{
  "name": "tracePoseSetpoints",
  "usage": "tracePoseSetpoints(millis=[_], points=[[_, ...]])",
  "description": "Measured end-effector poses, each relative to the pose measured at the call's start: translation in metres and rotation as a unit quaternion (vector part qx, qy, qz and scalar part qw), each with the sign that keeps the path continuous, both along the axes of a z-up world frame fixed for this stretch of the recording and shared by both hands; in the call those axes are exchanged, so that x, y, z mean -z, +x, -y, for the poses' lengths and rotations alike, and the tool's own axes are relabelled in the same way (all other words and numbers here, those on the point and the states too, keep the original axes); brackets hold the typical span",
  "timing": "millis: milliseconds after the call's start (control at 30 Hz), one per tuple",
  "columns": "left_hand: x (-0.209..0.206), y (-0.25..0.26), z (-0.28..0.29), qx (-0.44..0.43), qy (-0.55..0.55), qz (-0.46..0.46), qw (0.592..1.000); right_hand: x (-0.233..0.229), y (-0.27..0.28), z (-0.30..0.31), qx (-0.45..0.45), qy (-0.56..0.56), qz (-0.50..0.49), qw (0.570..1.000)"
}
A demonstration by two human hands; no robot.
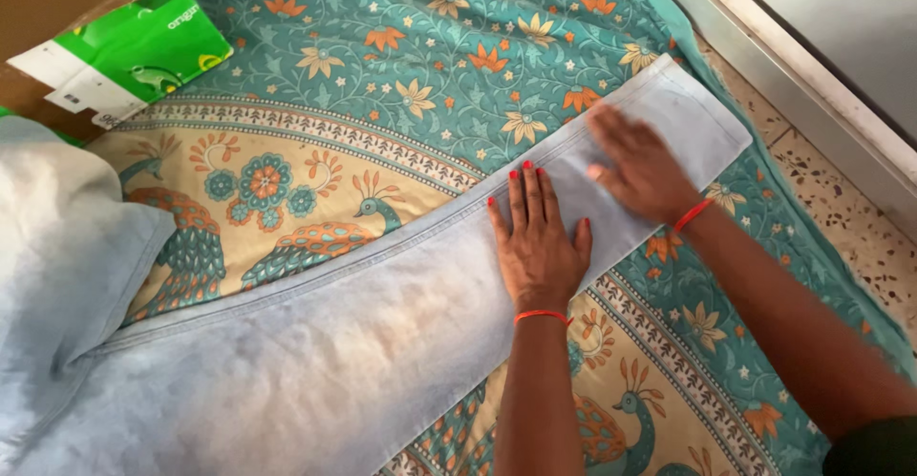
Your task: The person folds a black shirt and places it into a green cardboard box. Then the person unfolds a pair of light blue jeans, smooths them out, and folds them neatly on the floor.
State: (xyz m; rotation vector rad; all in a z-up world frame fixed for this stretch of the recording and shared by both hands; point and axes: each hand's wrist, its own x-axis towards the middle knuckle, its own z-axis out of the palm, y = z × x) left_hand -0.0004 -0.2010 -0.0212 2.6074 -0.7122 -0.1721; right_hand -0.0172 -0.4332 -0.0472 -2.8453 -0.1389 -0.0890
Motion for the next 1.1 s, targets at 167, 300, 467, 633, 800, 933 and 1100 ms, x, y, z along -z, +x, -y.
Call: tracePoseSetpoints(millis=[167, 300, 467, 633, 800, 933, 1100], points=[[0.0, 0.0, 0.0, 0.003, 0.008, 0.006, 1.0, -0.001, 0.0, 0.011, 0.038, -0.02, -0.039, 0.998], [0.0, -0.001, 0.0, 0.002, 0.01, 0.007, 1.0, -0.004, 0.004, 0.061, 0.055, -0.018, 0.005, 0.998], [-0.005, 0.0, 0.0, 0.0, 0.002, 0.018, 1.0, -0.007, 0.003, 0.069, 0.132, -0.032, -0.048, 0.99], [-0.004, 0.002, -0.001, 0.0, 0.001, 0.007, 1.0, -0.008, -0.001, 0.001, 0.108, -0.027, -0.022, 0.993], [-0.004, 0.0, -0.001, 0.001, -0.002, 0.009, 1.0, -0.013, -0.013, -0.035, 0.003, -0.026, -0.024, 0.999], [-0.004, 0.0, -0.002, 0.002, 0.003, 0.015, 1.0, -0.011, -0.008, 0.007, 0.043, -0.036, -0.03, 0.998], [-0.002, 0.0, 0.0, 0.003, 0.022, 0.004, 1.0, -0.004, 0.0, 0.056, 0.098, -0.043, -0.046, 0.993]])
